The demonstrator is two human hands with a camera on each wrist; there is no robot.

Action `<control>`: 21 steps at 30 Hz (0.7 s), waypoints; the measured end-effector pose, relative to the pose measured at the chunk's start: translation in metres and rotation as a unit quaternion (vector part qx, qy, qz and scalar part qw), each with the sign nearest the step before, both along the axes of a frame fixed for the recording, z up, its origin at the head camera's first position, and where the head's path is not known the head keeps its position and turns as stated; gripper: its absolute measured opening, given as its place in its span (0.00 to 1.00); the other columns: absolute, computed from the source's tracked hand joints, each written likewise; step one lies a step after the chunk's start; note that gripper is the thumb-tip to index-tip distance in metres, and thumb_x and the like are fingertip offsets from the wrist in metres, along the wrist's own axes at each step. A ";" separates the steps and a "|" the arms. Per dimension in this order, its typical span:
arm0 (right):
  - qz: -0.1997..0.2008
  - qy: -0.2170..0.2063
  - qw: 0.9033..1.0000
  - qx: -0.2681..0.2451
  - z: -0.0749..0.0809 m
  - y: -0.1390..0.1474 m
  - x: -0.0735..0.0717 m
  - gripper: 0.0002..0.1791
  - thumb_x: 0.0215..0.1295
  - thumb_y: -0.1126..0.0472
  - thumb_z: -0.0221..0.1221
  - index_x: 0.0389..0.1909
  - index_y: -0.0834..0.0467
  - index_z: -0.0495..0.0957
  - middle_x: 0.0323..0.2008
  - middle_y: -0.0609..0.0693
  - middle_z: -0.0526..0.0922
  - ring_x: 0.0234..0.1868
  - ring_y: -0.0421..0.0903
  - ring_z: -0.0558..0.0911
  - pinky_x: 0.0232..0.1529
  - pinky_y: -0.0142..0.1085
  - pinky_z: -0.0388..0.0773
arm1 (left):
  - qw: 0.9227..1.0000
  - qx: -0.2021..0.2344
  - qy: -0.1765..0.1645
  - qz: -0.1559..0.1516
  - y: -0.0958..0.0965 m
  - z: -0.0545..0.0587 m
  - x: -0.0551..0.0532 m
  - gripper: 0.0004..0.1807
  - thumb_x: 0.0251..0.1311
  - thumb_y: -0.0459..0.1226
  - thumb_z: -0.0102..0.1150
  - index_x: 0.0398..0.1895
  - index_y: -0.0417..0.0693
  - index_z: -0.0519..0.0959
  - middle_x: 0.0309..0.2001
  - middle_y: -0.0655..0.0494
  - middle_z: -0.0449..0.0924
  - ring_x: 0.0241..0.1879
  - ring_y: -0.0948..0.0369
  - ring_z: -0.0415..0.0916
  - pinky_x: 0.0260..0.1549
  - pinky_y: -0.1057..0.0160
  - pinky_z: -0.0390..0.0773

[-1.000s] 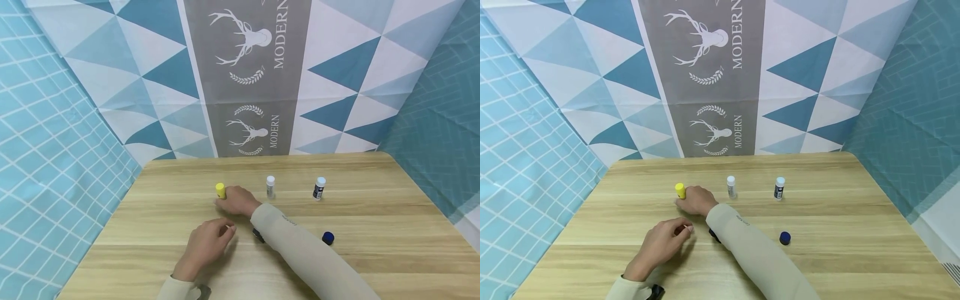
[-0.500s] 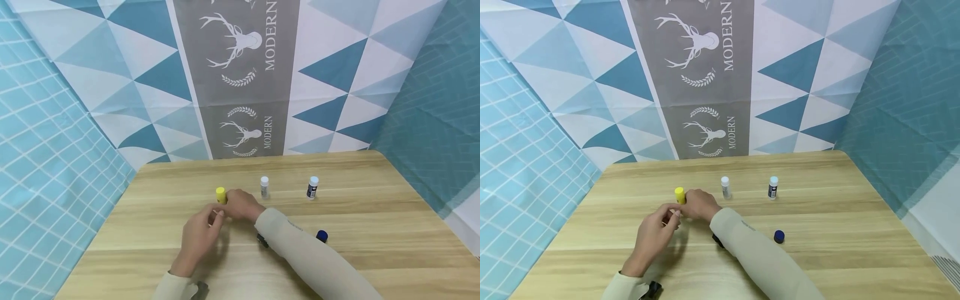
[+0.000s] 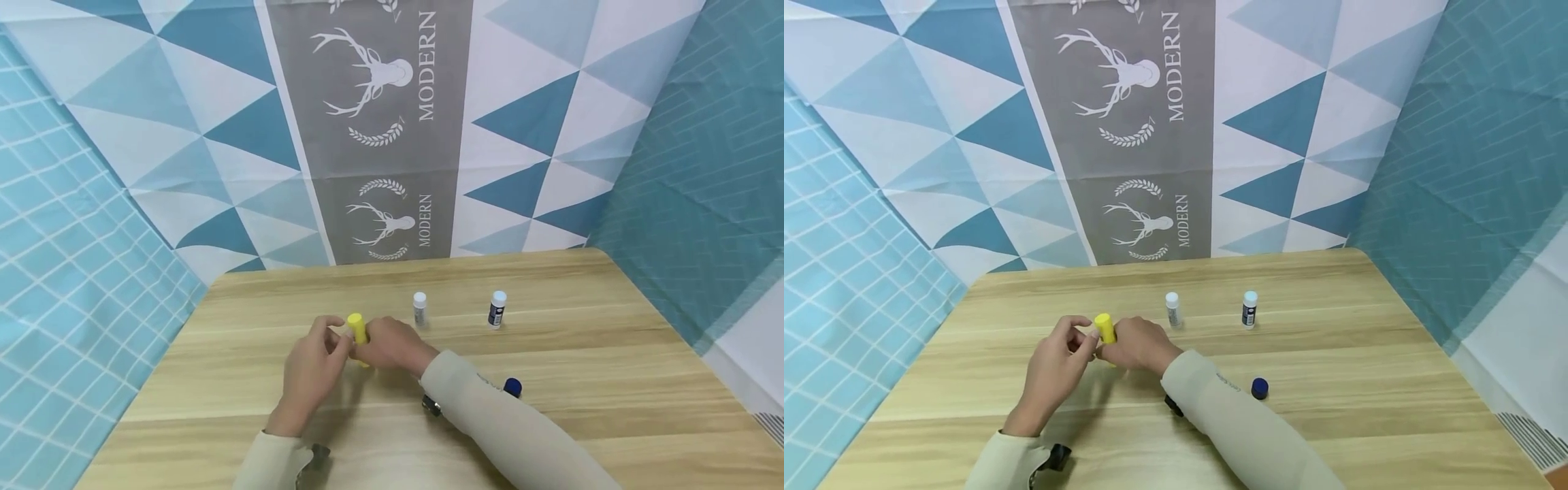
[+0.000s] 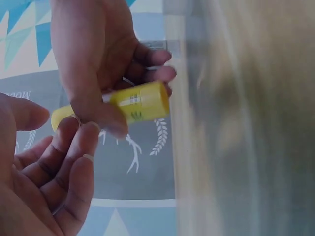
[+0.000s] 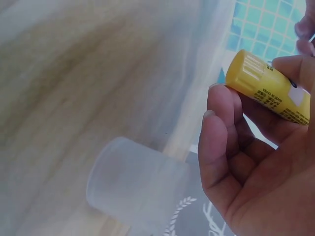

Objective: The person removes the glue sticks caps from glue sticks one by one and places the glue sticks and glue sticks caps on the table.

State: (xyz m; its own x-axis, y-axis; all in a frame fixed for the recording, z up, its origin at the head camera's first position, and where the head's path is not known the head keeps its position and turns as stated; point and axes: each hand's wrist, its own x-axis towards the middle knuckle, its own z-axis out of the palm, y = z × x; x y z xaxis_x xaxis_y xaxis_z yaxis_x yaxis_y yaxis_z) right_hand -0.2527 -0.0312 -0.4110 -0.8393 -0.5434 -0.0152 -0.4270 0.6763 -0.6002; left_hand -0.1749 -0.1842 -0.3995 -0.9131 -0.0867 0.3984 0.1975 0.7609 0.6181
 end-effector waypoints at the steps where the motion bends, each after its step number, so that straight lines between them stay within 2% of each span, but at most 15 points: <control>1: 0.003 0.000 1.000 0.000 0.001 0.001 0.002 0.20 0.61 0.41 0.60 0.18 0.49 0.75 0.16 0.43 0.76 0.15 0.40 0.71 0.18 0.35 0.67 | 1.000 -0.002 -0.005 0.000 0.000 0.001 -0.001 0.15 0.68 0.42 0.60 0.54 0.47 0.76 0.27 0.65 0.80 0.21 0.67 0.72 0.20 0.62 0.71; 5: 0.013 0.001 1.000 0.004 0.004 0.005 0.005 0.18 0.60 0.43 0.60 0.18 0.49 0.75 0.15 0.42 0.76 0.14 0.39 0.69 0.16 0.33 0.64 | 1.000 -0.013 -0.018 -0.001 0.000 0.005 -0.006 0.21 0.67 0.47 0.62 0.58 0.46 0.75 0.27 0.64 0.80 0.23 0.66 0.74 0.21 0.61 0.72; 9: 0.018 0.027 0.999 0.015 0.006 0.006 0.006 0.21 0.63 0.40 0.58 0.16 0.48 0.74 0.14 0.41 0.75 0.13 0.38 0.69 0.16 0.33 0.65 | 1.000 -0.018 -0.022 -0.005 0.001 0.005 -0.008 0.23 0.65 0.50 0.62 0.58 0.50 0.76 0.26 0.66 0.78 0.22 0.65 0.73 0.21 0.61 0.72; 17: 0.038 0.084 0.995 0.041 0.008 0.012 0.007 0.19 0.64 0.43 0.61 0.16 0.45 0.73 0.15 0.41 0.70 0.16 0.37 0.68 0.17 0.32 0.66 | 0.997 -0.067 0.010 -0.025 0.005 0.004 -0.013 0.22 0.61 0.59 0.63 0.45 0.54 0.84 0.23 0.68 0.77 0.23 0.66 0.72 0.22 0.61 0.72; 21: 0.041 0.097 0.993 0.046 0.007 0.016 0.009 0.18 0.62 0.46 0.62 0.16 0.46 0.71 0.14 0.40 0.69 0.15 0.36 0.67 0.16 0.32 0.66 | 0.996 -0.087 0.015 -0.026 0.007 0.004 -0.014 0.22 0.60 0.61 0.63 0.39 0.54 0.84 0.22 0.68 0.76 0.21 0.66 0.70 0.20 0.61 0.70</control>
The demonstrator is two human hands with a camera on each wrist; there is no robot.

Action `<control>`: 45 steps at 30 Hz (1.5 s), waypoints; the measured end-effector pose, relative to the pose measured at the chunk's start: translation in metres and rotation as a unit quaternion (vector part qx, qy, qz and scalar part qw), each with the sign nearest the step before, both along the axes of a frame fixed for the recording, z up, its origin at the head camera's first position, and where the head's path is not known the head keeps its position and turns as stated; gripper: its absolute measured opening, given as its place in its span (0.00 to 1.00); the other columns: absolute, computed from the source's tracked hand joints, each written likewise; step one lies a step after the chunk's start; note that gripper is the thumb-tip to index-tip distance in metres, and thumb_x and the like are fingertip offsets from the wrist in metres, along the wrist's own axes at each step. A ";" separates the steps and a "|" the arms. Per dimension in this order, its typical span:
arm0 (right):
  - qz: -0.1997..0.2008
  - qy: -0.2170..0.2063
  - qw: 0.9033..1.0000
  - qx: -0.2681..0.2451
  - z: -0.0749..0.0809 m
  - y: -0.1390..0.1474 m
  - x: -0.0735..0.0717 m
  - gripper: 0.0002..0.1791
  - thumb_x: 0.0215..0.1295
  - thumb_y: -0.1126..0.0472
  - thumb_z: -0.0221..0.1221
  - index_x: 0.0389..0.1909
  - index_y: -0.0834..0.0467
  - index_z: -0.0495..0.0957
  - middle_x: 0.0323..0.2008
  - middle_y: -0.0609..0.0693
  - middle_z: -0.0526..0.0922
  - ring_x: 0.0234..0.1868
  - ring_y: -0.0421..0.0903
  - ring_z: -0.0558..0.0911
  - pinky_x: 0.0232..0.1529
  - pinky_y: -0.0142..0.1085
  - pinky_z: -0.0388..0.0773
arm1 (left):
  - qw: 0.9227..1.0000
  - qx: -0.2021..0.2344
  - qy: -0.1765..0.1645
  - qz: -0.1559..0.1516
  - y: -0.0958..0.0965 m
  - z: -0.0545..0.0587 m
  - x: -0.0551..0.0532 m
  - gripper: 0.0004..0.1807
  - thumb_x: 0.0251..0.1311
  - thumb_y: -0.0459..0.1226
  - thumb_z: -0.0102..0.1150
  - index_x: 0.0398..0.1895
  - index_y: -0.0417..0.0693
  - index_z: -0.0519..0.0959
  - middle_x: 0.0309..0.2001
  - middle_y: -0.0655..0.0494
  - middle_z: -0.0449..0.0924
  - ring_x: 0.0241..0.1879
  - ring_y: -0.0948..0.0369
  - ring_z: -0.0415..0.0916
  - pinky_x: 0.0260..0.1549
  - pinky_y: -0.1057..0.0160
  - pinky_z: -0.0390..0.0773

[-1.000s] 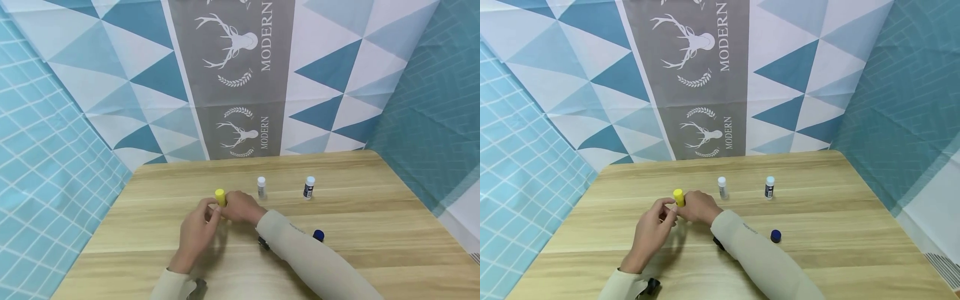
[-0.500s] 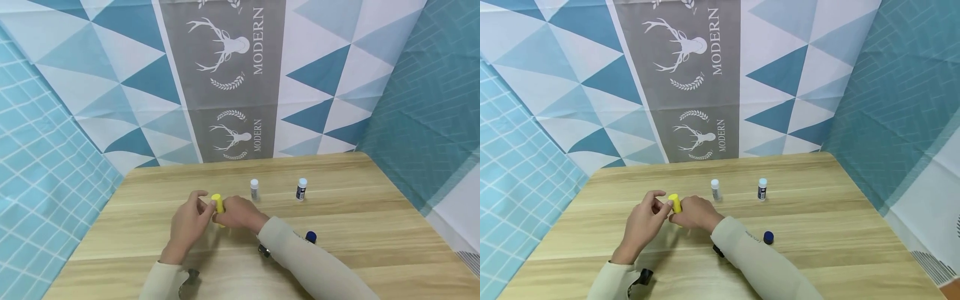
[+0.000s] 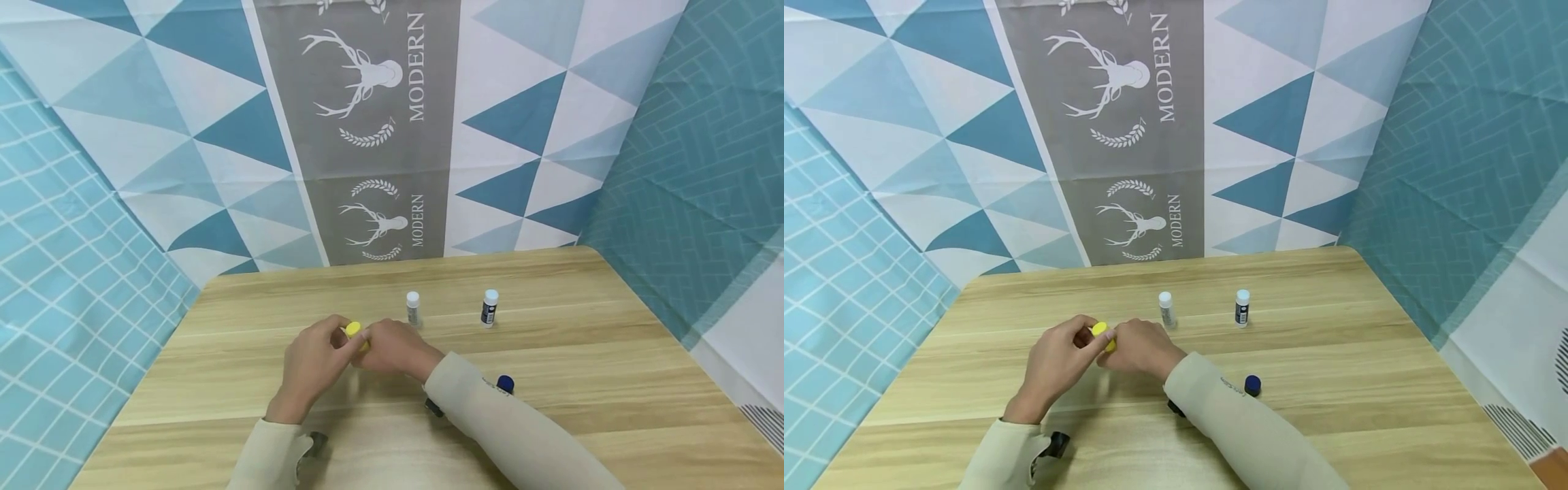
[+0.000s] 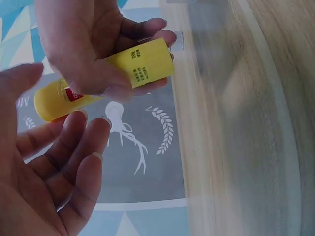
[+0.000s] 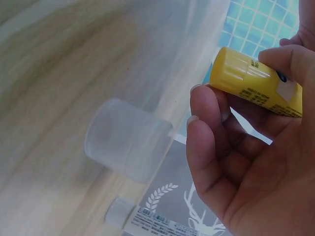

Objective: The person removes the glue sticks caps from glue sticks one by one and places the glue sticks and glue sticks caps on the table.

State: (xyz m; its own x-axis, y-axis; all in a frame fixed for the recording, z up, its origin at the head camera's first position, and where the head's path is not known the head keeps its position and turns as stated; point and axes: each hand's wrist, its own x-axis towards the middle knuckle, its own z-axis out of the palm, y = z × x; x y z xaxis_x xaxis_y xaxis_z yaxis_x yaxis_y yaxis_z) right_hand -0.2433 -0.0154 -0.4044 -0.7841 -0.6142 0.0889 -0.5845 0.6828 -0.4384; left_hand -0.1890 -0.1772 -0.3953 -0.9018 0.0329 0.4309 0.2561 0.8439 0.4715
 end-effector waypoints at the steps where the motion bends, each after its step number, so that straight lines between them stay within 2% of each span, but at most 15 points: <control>1: 0.001 0.003 1.000 0.000 0.000 0.000 0.000 0.18 0.62 0.46 0.62 0.16 0.46 0.71 0.14 0.40 0.69 0.15 0.36 0.67 0.16 0.32 0.66 | 1.000 -0.001 0.002 -0.001 0.000 0.000 0.000 0.21 0.60 0.60 0.63 0.38 0.54 0.84 0.22 0.68 0.76 0.21 0.66 0.70 0.20 0.61 0.70; 5: 0.012 0.008 1.000 -0.006 -0.001 0.002 0.001 0.16 0.61 0.46 0.63 0.18 0.46 0.72 0.14 0.39 0.71 0.15 0.36 0.68 0.17 0.32 0.66 | 1.000 0.010 0.012 -0.005 0.001 0.000 0.001 0.14 0.61 0.54 0.66 0.35 0.54 0.83 0.24 0.67 0.76 0.23 0.66 0.71 0.22 0.61 0.72; 10: 0.011 -0.027 0.999 -0.025 -0.003 0.003 -0.001 0.18 0.64 0.43 0.61 0.18 0.46 0.73 0.15 0.39 0.72 0.16 0.37 0.69 0.18 0.32 0.67 | 0.999 0.028 0.015 -0.007 0.003 0.000 0.002 0.11 0.61 0.50 0.66 0.34 0.54 0.85 0.25 0.67 0.77 0.25 0.67 0.74 0.24 0.60 0.73; 15: 0.004 -0.055 0.998 -0.034 -0.006 0.005 -0.003 0.21 0.64 0.41 0.61 0.17 0.47 0.70 0.15 0.40 0.71 0.16 0.37 0.69 0.18 0.33 0.67 | 0.999 0.036 0.003 -0.011 0.004 -0.001 0.002 0.10 0.64 0.49 0.64 0.35 0.54 0.85 0.26 0.67 0.78 0.27 0.66 0.75 0.27 0.60 0.74; 20: 0.018 -0.069 0.996 -0.050 -0.007 0.005 -0.004 0.22 0.63 0.41 0.60 0.15 0.47 0.69 0.13 0.39 0.70 0.14 0.36 0.69 0.17 0.33 0.66 | 0.999 0.046 -0.018 -0.023 0.004 -0.001 0.003 0.11 0.68 0.47 0.59 0.37 0.53 0.85 0.29 0.64 0.80 0.29 0.66 0.74 0.28 0.59 0.74; 25: 0.031 -0.073 0.994 -0.076 -0.008 0.004 -0.006 0.18 0.61 0.44 0.60 0.16 0.47 0.71 0.14 0.38 0.74 0.14 0.35 0.73 0.17 0.32 0.70 | 0.998 0.034 -0.033 -0.040 0.003 -0.002 0.004 0.11 0.71 0.45 0.55 0.39 0.54 0.85 0.33 0.64 0.82 0.29 0.67 0.74 0.28 0.60 0.74; 29: 0.040 -0.065 0.994 -0.076 -0.009 0.002 -0.006 0.18 0.62 0.46 0.59 0.16 0.48 0.70 0.13 0.38 0.73 0.14 0.34 0.72 0.17 0.31 0.70 | 0.999 0.020 -0.038 -0.033 0.004 -0.003 0.003 0.10 0.69 0.43 0.54 0.37 0.56 0.85 0.32 0.65 0.81 0.29 0.67 0.74 0.27 0.60 0.74; 32: 0.047 -0.048 0.996 -0.065 -0.008 0.002 -0.003 0.14 0.63 0.48 0.60 0.20 0.48 0.74 0.12 0.38 0.68 0.14 0.35 0.69 0.17 0.30 0.66 | 0.999 -0.001 -0.037 -0.015 0.004 -0.002 0.002 0.13 0.69 0.49 0.53 0.35 0.59 0.86 0.30 0.67 0.80 0.28 0.66 0.73 0.26 0.59 0.73; 36: 0.054 -0.029 0.996 -0.068 -0.006 0.002 0.001 0.12 0.63 0.51 0.63 0.22 0.47 0.75 0.14 0.38 0.67 0.18 0.35 0.67 0.20 0.30 0.66 | 0.999 -0.049 -0.024 0.005 0.005 -0.002 0.001 0.27 0.68 0.64 0.48 0.20 0.60 0.77 0.19 0.66 0.71 0.21 0.65 0.68 0.18 0.60 0.67; 37: 0.054 -0.028 0.996 -0.072 -0.005 0.001 0.002 0.14 0.63 0.52 0.63 0.20 0.47 0.73 0.15 0.38 0.68 0.18 0.35 0.68 0.21 0.29 0.67 | 0.998 -0.058 -0.018 0.009 0.005 -0.002 0.000 0.29 0.67 0.66 0.46 0.16 0.59 0.73 0.17 0.65 0.68 0.19 0.64 0.66 0.16 0.60 0.65; 39: 0.053 -0.028 0.995 -0.082 -0.002 0.001 0.003 0.17 0.63 0.51 0.63 0.17 0.47 0.70 0.15 0.38 0.69 0.20 0.35 0.69 0.22 0.29 0.68 | 0.997 -0.071 -0.001 0.013 0.006 -0.004 0.000 0.32 0.67 0.67 0.45 0.13 0.59 0.65 0.14 0.63 0.62 0.16 0.63 0.62 0.13 0.60 0.61; 45: 0.053 -0.026 0.996 -0.073 0.001 -0.001 0.004 0.19 0.62 0.47 0.64 0.15 0.47 0.70 0.14 0.38 0.68 0.18 0.34 0.68 0.20 0.29 0.67 | 0.996 -0.075 0.038 0.019 0.006 -0.005 0.000 0.32 0.69 0.63 0.46 0.10 0.59 0.61 0.12 0.65 0.58 0.13 0.64 0.58 0.11 0.60 0.57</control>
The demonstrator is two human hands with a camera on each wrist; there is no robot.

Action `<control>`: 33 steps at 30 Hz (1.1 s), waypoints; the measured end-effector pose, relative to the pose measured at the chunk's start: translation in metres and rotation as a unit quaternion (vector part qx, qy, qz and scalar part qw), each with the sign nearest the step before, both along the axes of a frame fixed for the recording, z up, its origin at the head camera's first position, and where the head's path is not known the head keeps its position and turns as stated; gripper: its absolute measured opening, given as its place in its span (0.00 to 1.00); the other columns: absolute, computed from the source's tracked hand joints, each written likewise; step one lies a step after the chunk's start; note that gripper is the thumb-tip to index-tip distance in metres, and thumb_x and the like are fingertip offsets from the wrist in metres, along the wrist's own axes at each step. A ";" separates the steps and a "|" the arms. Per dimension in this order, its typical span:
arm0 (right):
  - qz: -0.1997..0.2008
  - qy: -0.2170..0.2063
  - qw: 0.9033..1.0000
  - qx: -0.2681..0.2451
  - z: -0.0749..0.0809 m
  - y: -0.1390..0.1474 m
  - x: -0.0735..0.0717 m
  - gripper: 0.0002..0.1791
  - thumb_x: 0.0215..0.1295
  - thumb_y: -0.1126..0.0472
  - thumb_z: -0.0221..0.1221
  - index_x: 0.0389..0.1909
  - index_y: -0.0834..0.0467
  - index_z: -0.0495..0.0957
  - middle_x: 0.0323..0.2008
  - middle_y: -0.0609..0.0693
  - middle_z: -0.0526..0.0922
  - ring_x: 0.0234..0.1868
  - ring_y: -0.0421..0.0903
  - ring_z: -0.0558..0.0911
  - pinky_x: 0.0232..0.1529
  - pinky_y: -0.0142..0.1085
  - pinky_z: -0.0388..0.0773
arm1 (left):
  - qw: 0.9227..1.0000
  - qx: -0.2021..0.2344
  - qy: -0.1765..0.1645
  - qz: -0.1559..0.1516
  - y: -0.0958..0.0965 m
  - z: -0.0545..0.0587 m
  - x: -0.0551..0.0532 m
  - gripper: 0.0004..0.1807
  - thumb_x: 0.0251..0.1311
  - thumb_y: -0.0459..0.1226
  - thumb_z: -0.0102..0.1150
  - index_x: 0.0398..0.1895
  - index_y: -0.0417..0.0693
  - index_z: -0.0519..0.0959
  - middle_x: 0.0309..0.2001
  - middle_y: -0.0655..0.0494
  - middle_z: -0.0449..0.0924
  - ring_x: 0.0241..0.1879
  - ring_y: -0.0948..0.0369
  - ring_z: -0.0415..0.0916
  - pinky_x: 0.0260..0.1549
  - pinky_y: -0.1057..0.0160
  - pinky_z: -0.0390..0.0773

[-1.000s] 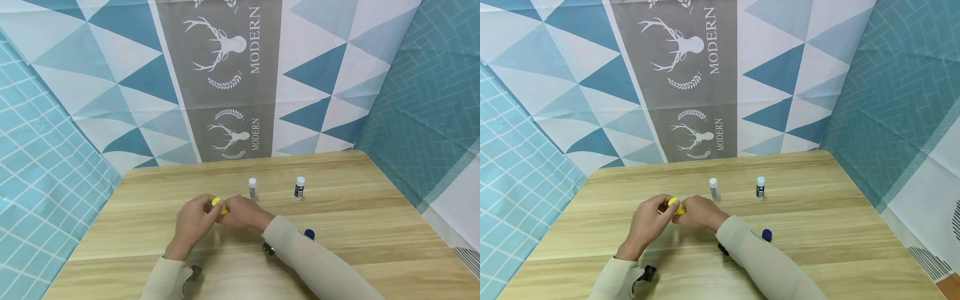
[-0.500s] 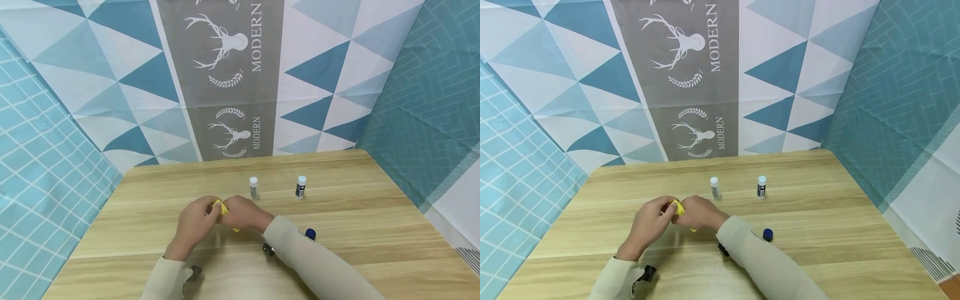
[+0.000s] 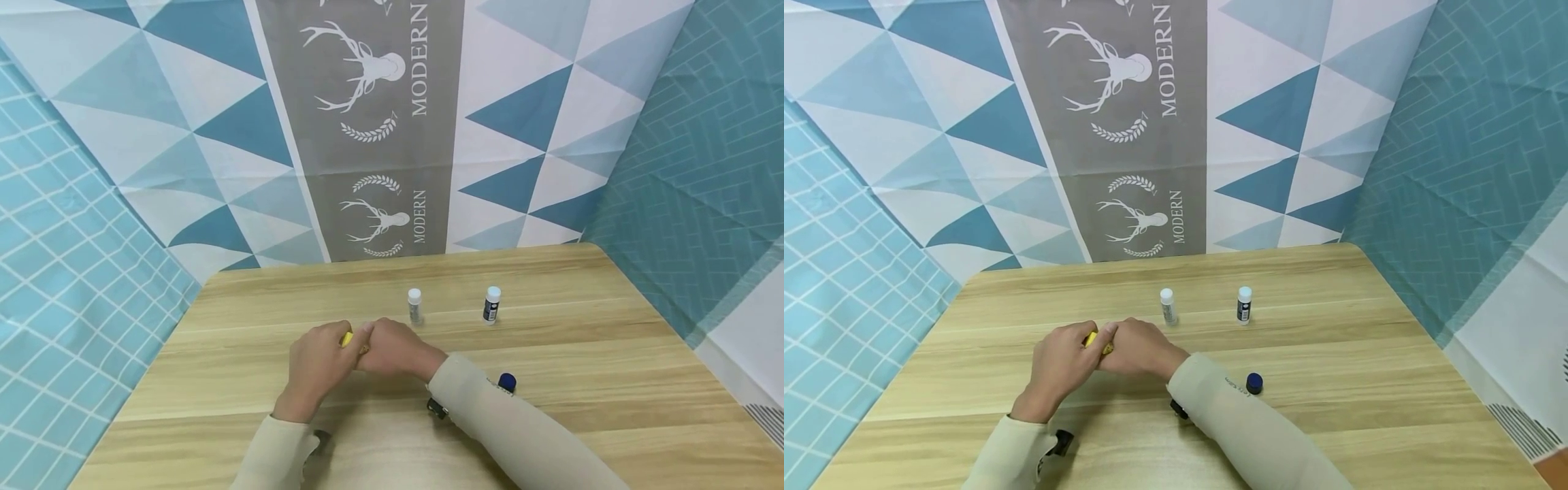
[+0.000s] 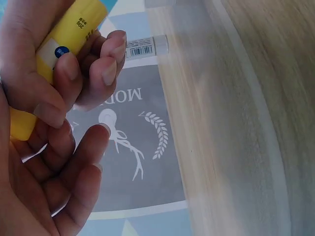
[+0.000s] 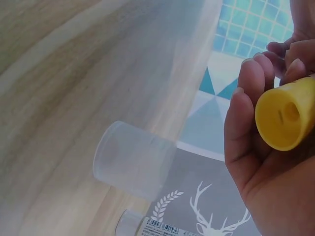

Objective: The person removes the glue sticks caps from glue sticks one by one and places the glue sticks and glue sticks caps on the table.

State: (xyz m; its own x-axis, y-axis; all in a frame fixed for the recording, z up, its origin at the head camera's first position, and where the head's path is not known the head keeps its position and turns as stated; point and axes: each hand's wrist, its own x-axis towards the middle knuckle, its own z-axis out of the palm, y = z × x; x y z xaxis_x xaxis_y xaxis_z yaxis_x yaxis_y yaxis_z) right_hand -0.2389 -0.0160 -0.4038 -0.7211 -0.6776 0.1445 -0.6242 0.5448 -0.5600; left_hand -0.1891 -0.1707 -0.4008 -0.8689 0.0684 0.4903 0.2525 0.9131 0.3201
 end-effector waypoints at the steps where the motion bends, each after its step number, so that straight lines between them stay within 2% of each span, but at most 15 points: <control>1: 0.000 0.003 1.000 0.003 0.000 0.000 0.000 0.19 0.62 0.47 0.64 0.16 0.47 0.70 0.14 0.37 0.68 0.18 0.34 0.68 0.19 0.29 0.67 | 1.000 -0.001 0.002 0.000 0.000 0.000 0.000 0.32 0.70 0.63 0.46 0.10 0.58 0.61 0.12 0.65 0.57 0.13 0.64 0.57 0.11 0.60 0.57; 8: -0.012 0.008 1.000 0.016 0.000 -0.001 0.002 0.22 0.62 0.46 0.63 0.14 0.48 0.68 0.10 0.37 0.63 0.15 0.35 0.65 0.16 0.30 0.63 | 1.000 -0.005 0.018 -0.004 0.001 0.000 -0.001 0.31 0.71 0.55 0.49 0.09 0.58 0.60 0.11 0.66 0.54 0.12 0.66 0.52 0.09 0.62 0.54; 14: -0.008 0.011 1.000 0.012 0.001 -0.001 0.006 0.25 0.64 0.44 0.60 0.12 0.48 0.64 0.10 0.37 0.60 0.15 0.34 0.63 0.17 0.30 0.61 | 0.998 -0.020 0.061 -0.014 0.000 -0.001 0.000 0.27 0.67 0.45 0.52 0.08 0.59 0.59 0.11 0.68 0.53 0.12 0.67 0.50 0.08 0.64 0.52; 20: -0.009 -0.001 1.000 0.002 0.002 0.000 0.010 0.25 0.65 0.45 0.59 0.12 0.48 0.62 0.10 0.37 0.61 0.15 0.34 0.63 0.17 0.30 0.61 | 0.995 -0.023 0.093 -0.018 0.000 0.000 0.000 0.26 0.64 0.41 0.52 0.08 0.59 0.56 0.11 0.69 0.50 0.12 0.69 0.46 0.08 0.65 0.50; 26: -0.018 0.020 1.000 0.006 0.002 0.000 0.012 0.26 0.64 0.44 0.59 0.12 0.48 0.61 0.10 0.37 0.60 0.15 0.34 0.62 0.16 0.30 0.60 | 0.993 -0.016 0.118 -0.021 0.002 0.001 -0.001 0.25 0.59 0.38 0.50 0.07 0.59 0.55 0.11 0.70 0.47 0.13 0.70 0.41 0.08 0.67 0.45; 30: -0.029 0.037 0.999 0.015 0.002 0.000 0.012 0.26 0.63 0.44 0.59 0.11 0.48 0.60 0.10 0.36 0.58 0.14 0.34 0.60 0.15 0.30 0.58 | 0.993 -0.014 0.120 -0.017 0.004 0.001 -0.001 0.24 0.58 0.37 0.49 0.06 0.59 0.54 0.12 0.70 0.46 0.14 0.70 0.40 0.08 0.67 0.44; 33: -0.031 0.046 0.998 0.020 0.003 0.000 0.013 0.27 0.64 0.43 0.58 0.11 0.48 0.59 0.10 0.36 0.58 0.14 0.34 0.60 0.15 0.30 0.58 | 0.994 -0.007 0.106 -0.011 0.005 0.002 -0.001 0.24 0.58 0.36 0.48 0.06 0.59 0.55 0.11 0.70 0.46 0.14 0.69 0.40 0.08 0.67 0.45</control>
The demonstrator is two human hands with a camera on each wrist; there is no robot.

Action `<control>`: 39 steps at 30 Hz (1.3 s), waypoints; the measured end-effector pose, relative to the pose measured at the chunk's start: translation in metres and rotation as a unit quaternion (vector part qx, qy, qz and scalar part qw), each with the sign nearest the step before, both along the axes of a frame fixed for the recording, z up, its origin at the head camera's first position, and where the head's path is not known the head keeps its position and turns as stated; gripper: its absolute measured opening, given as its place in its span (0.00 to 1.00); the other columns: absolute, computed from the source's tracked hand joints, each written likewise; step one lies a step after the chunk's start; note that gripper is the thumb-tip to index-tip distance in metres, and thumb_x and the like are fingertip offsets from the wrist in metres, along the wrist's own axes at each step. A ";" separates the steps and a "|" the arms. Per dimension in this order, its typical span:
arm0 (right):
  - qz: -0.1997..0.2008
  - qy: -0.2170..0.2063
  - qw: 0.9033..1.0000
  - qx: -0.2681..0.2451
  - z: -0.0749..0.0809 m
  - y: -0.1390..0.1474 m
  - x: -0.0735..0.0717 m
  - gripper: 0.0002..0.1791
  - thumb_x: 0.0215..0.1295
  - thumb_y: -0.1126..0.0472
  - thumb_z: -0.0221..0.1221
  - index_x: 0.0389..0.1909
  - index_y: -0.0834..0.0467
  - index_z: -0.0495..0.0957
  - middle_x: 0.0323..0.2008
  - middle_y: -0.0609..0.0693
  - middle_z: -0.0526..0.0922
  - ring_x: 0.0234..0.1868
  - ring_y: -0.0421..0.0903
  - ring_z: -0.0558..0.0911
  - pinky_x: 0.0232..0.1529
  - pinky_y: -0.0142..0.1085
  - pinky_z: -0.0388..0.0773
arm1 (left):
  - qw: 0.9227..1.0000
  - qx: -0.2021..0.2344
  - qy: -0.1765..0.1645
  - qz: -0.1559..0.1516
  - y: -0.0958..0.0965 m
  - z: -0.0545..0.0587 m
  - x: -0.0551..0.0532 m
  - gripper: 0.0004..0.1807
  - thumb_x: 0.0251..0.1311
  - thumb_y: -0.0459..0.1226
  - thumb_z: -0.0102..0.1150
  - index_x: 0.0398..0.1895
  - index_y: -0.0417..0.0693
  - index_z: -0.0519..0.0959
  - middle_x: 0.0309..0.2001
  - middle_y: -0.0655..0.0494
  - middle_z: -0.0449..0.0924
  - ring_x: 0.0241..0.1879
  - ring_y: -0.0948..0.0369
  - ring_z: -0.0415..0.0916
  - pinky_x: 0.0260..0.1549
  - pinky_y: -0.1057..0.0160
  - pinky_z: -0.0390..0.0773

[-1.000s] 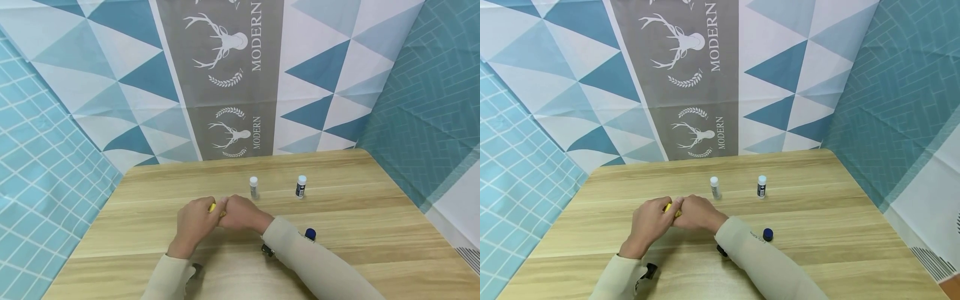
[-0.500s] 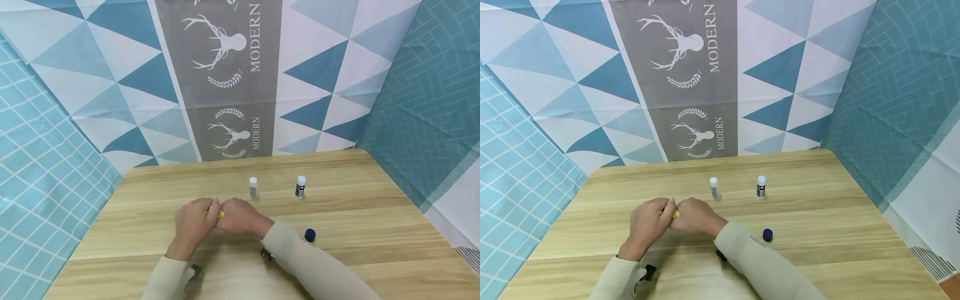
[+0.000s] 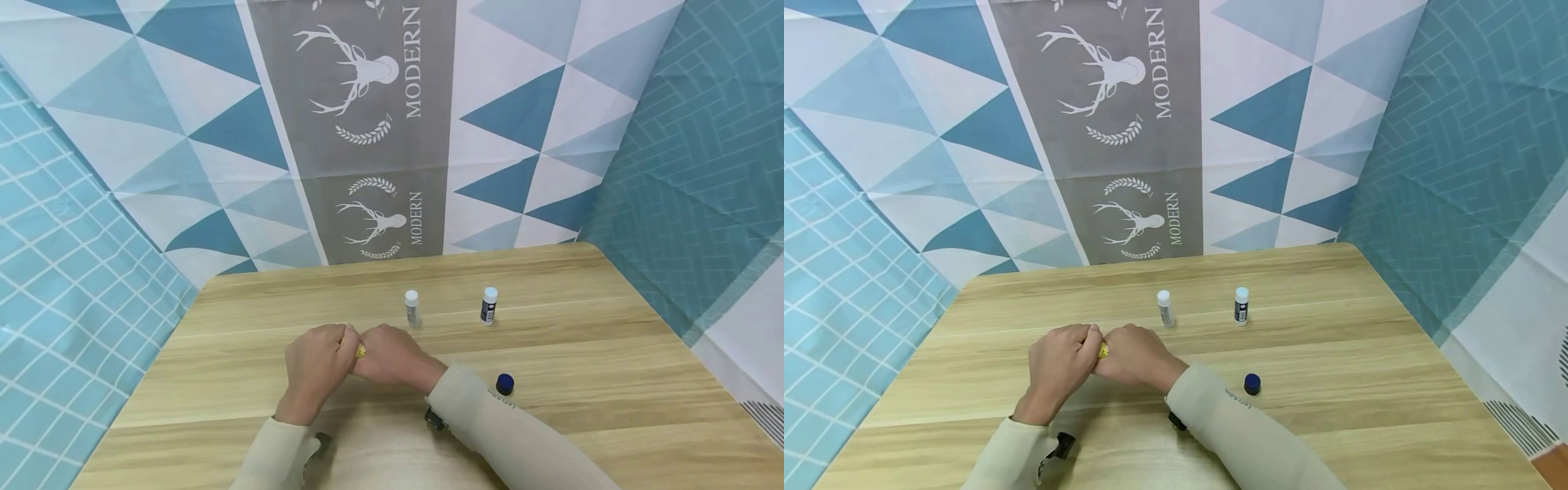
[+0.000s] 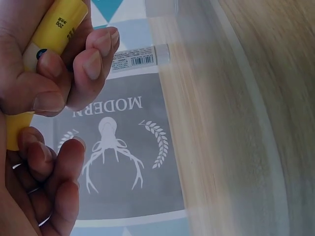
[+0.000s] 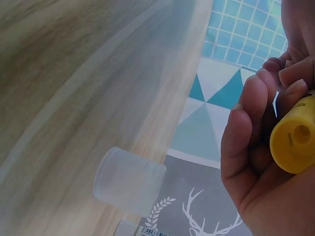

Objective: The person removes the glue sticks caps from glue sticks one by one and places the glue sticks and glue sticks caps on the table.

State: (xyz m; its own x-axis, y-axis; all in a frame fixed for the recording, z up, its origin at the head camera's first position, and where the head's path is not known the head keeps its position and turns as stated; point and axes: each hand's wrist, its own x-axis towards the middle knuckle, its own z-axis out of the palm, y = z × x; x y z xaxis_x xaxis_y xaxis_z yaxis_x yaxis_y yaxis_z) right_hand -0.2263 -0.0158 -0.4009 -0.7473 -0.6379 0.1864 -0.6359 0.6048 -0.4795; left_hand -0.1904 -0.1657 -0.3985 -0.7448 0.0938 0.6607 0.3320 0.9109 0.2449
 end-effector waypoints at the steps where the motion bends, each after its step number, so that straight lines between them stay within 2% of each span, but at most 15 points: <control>1: 0.001 0.004 1.000 0.001 0.000 0.000 0.000 0.27 0.64 0.44 0.58 0.11 0.48 0.59 0.10 0.36 0.58 0.14 0.34 0.60 0.15 0.30 0.58 | 1.000 0.004 -0.006 0.003 0.000 0.000 0.000 0.24 0.57 0.36 0.47 0.06 0.59 0.55 0.11 0.70 0.46 0.14 0.69 0.41 0.08 0.66 0.45; 6: 0.006 0.029 1.000 0.005 0.002 -0.001 0.002 0.27 0.65 0.43 0.58 0.12 0.47 0.60 0.11 0.37 0.59 0.15 0.34 0.61 0.14 0.30 0.60 | 1.000 0.011 -0.020 0.014 0.000 0.002 0.001 0.24 0.58 0.36 0.46 0.05 0.59 0.55 0.12 0.70 0.45 0.15 0.68 0.40 0.09 0.66 0.45; 13: -0.008 0.029 1.000 -0.005 0.002 -0.004 0.003 0.26 0.65 0.46 0.58 0.11 0.48 0.59 0.10 0.37 0.57 0.14 0.34 0.59 0.14 0.29 0.57 | 0.999 -0.001 0.032 0.019 0.000 0.002 -0.001 0.24 0.56 0.35 0.46 0.05 0.59 0.54 0.12 0.68 0.44 0.16 0.67 0.38 0.08 0.66 0.43; 19: -0.030 0.028 0.999 -0.009 0.005 -0.008 0.004 0.25 0.62 0.48 0.57 0.10 0.48 0.58 0.09 0.37 0.55 0.13 0.34 0.56 0.12 0.30 0.54 | 0.998 0.030 -0.005 0.049 0.000 0.002 -0.002 0.24 0.55 0.35 0.45 0.05 0.59 0.51 0.12 0.68 0.41 0.17 0.66 0.37 0.11 0.65 0.41; 21: -0.038 0.018 0.999 -0.006 0.004 -0.008 0.005 0.25 0.61 0.48 0.57 0.09 0.48 0.58 0.09 0.37 0.55 0.12 0.34 0.56 0.12 0.30 0.55 | 0.998 0.030 -0.014 0.048 -0.001 0.001 -0.001 0.25 0.56 0.36 0.46 0.05 0.60 0.51 0.12 0.68 0.41 0.17 0.66 0.36 0.11 0.65 0.41; 25: -0.044 0.001 0.999 -0.001 0.000 -0.006 0.006 0.25 0.61 0.48 0.57 0.09 0.48 0.59 0.09 0.37 0.56 0.12 0.34 0.57 0.13 0.30 0.57 | 0.999 0.023 -0.004 0.031 0.000 -0.003 -0.001 0.25 0.58 0.36 0.46 0.05 0.60 0.51 0.12 0.69 0.41 0.16 0.68 0.36 0.11 0.67 0.41; 28: -0.039 0.004 0.999 0.003 0.002 -0.005 0.006 0.25 0.62 0.47 0.57 0.10 0.48 0.59 0.08 0.37 0.56 0.12 0.34 0.57 0.13 0.30 0.56 | 0.999 0.037 -0.003 0.013 0.000 -0.006 -0.003 0.26 0.61 0.36 0.46 0.05 0.58 0.54 0.11 0.69 0.44 0.15 0.68 0.39 0.10 0.67 0.43; 30: -0.041 0.012 0.999 0.012 0.003 -0.005 0.005 0.25 0.62 0.47 0.57 0.09 0.48 0.60 0.08 0.37 0.56 0.12 0.34 0.58 0.12 0.31 0.57 | 0.998 0.049 -0.029 0.014 0.001 -0.007 -0.004 0.27 0.65 0.40 0.47 0.06 0.57 0.57 0.10 0.67 0.48 0.13 0.67 0.43 0.10 0.65 0.47; 31: -0.044 0.018 0.999 0.018 0.004 -0.004 0.004 0.25 0.62 0.47 0.57 0.09 0.48 0.60 0.08 0.38 0.57 0.12 0.35 0.58 0.12 0.31 0.57 | 0.997 0.056 -0.054 0.019 0.002 -0.007 -0.004 0.27 0.68 0.43 0.47 0.07 0.57 0.58 0.10 0.66 0.51 0.12 0.66 0.47 0.10 0.64 0.50; 35: -0.050 0.036 0.997 0.043 0.005 -0.002 0.003 0.23 0.62 0.48 0.57 0.10 0.47 0.62 0.08 0.38 0.59 0.12 0.36 0.62 0.12 0.33 0.62 | 0.983 0.073 -0.161 0.048 0.005 -0.008 -0.004 0.30 0.71 0.57 0.45 0.10 0.56 0.62 0.11 0.64 0.58 0.13 0.63 0.57 0.13 0.60 0.59; 37: -0.047 0.041 0.997 0.043 0.005 -0.002 0.003 0.22 0.62 0.48 0.57 0.11 0.46 0.63 0.09 0.38 0.61 0.13 0.37 0.63 0.12 0.33 0.63 | 0.978 0.082 -0.185 0.053 0.006 -0.007 -0.004 0.31 0.70 0.58 0.45 0.10 0.55 0.63 0.11 0.64 0.58 0.13 0.63 0.57 0.14 0.60 0.59; 39: -0.046 0.040 0.997 0.037 0.004 -0.002 0.003 0.22 0.61 0.49 0.58 0.10 0.47 0.63 0.09 0.38 0.60 0.13 0.37 0.63 0.12 0.33 0.63 | 0.978 0.091 -0.179 0.049 0.007 -0.007 -0.003 0.31 0.70 0.55 0.46 0.09 0.55 0.62 0.10 0.64 0.56 0.13 0.63 0.54 0.13 0.61 0.57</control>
State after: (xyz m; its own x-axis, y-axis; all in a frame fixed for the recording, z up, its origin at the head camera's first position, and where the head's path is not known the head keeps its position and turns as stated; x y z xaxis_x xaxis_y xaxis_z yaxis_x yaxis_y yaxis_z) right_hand -0.2236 -0.0177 -0.3967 -0.7874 -0.5821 0.2029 -0.6111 0.6936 -0.3814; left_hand -0.1937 -0.1591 -0.4052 -0.9315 -0.0836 0.3541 0.1090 0.8645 0.4907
